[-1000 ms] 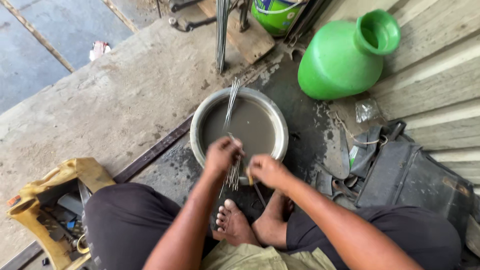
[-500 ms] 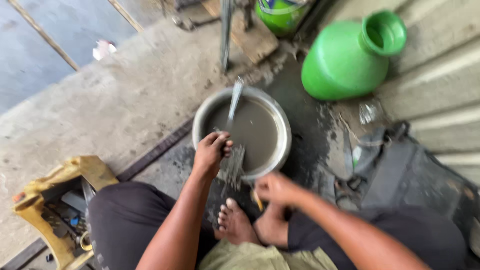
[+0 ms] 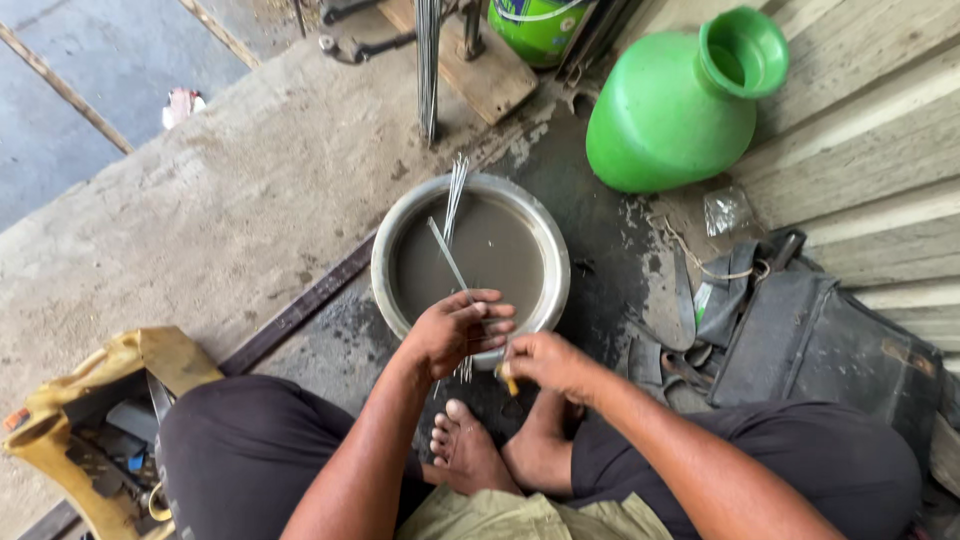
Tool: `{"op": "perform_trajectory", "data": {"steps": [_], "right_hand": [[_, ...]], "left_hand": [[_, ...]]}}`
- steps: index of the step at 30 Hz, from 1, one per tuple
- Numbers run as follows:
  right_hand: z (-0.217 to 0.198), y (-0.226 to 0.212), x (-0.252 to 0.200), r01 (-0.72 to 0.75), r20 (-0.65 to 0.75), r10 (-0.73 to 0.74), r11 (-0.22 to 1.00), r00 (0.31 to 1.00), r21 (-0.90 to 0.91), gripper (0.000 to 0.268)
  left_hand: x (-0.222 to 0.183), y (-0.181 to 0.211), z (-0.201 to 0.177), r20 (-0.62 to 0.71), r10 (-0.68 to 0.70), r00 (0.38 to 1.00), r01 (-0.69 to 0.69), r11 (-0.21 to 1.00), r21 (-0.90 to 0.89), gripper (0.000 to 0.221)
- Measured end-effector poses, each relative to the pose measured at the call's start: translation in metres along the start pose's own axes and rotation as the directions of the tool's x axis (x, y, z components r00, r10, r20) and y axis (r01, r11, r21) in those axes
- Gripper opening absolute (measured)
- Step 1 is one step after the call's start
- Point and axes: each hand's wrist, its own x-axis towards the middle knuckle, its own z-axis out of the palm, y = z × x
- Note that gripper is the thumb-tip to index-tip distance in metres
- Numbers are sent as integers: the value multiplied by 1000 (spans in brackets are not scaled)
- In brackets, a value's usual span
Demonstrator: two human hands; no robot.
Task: The person cleans metal spokes by dipping a bundle into a bowl of liquid and handling them individually by hand.
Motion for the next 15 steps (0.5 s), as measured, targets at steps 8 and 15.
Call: {"op": "perform_trajectory", "data": {"steps": [8,15], "right_hand": [[10,-9,-10,-9,-63,11,999,998,44,10],[10,-3,-10,-20,-81,22,1000,996,22,13]], "left_hand": [[2,-7,-4,-240,72,968,-24,981,195,23],[6,-7,-15,-220,69,973,-38,989,142,17]]}}
